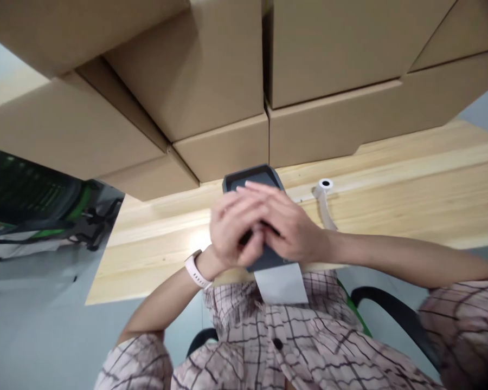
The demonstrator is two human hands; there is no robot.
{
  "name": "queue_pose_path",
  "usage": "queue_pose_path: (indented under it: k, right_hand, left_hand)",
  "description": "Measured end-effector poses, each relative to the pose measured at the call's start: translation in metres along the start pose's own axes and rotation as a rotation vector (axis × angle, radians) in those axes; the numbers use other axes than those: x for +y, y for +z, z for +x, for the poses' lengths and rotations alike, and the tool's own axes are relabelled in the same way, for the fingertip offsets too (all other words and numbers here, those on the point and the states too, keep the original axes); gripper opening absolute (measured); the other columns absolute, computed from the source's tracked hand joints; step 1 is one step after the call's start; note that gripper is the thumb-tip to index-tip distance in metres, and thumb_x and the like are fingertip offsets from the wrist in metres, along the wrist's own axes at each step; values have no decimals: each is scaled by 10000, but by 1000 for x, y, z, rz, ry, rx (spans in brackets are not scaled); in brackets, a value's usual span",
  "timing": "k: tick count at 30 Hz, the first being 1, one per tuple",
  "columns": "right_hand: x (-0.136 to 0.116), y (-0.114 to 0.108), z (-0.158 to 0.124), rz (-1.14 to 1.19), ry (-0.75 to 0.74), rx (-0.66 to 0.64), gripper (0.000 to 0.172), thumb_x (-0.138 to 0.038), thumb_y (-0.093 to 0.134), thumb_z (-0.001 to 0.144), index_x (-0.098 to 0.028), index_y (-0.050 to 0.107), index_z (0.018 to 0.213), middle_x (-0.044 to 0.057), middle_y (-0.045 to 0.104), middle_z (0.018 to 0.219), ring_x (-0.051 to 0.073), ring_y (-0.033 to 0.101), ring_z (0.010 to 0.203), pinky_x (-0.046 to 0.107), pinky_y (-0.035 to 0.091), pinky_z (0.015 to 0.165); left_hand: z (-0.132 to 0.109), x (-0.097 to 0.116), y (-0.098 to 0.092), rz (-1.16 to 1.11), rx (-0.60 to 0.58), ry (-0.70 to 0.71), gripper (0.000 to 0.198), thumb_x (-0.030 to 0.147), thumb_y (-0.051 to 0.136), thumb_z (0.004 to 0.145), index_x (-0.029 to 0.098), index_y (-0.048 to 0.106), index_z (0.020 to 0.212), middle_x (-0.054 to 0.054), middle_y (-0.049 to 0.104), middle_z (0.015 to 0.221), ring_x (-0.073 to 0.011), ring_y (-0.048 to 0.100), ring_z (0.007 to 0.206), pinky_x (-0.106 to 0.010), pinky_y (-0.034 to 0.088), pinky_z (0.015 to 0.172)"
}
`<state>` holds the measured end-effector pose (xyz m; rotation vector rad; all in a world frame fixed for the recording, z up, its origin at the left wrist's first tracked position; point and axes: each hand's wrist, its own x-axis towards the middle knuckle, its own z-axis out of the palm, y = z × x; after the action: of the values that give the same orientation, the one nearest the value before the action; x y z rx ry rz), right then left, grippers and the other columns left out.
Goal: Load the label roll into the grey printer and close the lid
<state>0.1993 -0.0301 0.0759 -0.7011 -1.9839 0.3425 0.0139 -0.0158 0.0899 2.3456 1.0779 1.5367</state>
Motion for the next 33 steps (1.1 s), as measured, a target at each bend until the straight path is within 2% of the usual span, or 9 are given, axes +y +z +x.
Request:
queue_pose_path:
  k: [5, 6, 9, 12, 15, 18, 21, 26, 33]
  right_hand:
    - [-1, -22, -14, 17, 271, -24, 494, -379, 429, 1104, -287, 539, 1577, 70, 572, 1640, 263, 429, 1610, 611, 318, 1351]
    - [-1, -21, -20, 39, 302, -23, 508, -391, 415, 1106, -300, 518, 1595, 57, 563, 1649, 258, 420, 1615, 604, 303, 1359]
    - [1, -15, -32, 96, 316, 24, 524, -398, 419, 1096, -313, 509, 1605, 40, 546, 1664, 256, 385, 1634, 581, 282, 1372]
    - [3, -10, -36, 136, 308, 76, 537, -390, 442, 1080, -333, 490, 1611, 24, 503, 1697, 256, 355, 1649, 571, 261, 1383]
    - [4, -7, -37, 167, 283, 132, 535, -371, 455, 1069, -361, 461, 1604, -2, 413, 1753, 251, 333, 1660, 581, 263, 1379]
    - [3, -8, -38, 156, 282, 151, 423, -353, 460, 1066, -370, 556, 1478, -21, 422, 1746, 256, 367, 1644, 618, 318, 1344]
    - [2, -12, -39, 70, 262, 127, 265, -367, 507, 1052, -343, 708, 1224, -22, 522, 1679, 292, 451, 1590, 642, 353, 1308]
    - [4, -16, -46, -113, 144, 25, 291, -425, 523, 1041, -372, 789, 1147, -52, 597, 1612, 353, 459, 1571, 706, 353, 1266]
    - [-5, -25, -37, -299, 16, -91, 312, -618, 547, 1039, -403, 759, 1117, -69, 655, 1550, 351, 405, 1615, 688, 153, 1366]
  left_hand:
    - [-84, 17, 5, -39, 634, -60, 170, 402, 569, 998, 263, 667, 998, -16, 653, 876, -199, 637, 821, -357, 537, 763]
    - [-104, 26, 5, -97, 610, -118, 200, 376, 544, 1017, 253, 652, 902, 3, 604, 761, -176, 591, 703, -325, 500, 674]
    - [-147, 51, 1, -280, 112, -535, 427, 420, 518, 1062, 214, 628, 705, -1, 591, 619, -143, 544, 554, -292, 426, 546]
    - [-155, 64, -1, -601, -338, -988, 503, 613, 644, 983, 188, 678, 714, 0, 617, 574, -130, 560, 489, -267, 419, 481]
    - [-144, 68, 3, -837, -354, -1169, 494, 664, 790, 855, 172, 758, 827, -24, 719, 676, -122, 604, 525, -245, 462, 483]
    - [-134, 70, 7, -900, -278, -1157, 449, 608, 872, 798, 168, 787, 767, -52, 779, 738, -126, 637, 594, -259, 539, 572]
    - [-131, 70, 6, -915, -352, -1142, 426, 600, 860, 815, 177, 816, 800, -65, 803, 777, -160, 680, 662, -306, 587, 656]
    - [-134, 59, -3, -696, -395, -972, 502, 613, 742, 919, 186, 723, 655, -21, 699, 644, -145, 597, 594, -296, 515, 613]
    - [-148, 38, -12, -401, 125, -765, 349, 459, 614, 1030, 208, 765, 841, -33, 723, 737, -153, 631, 618, -275, 509, 589]
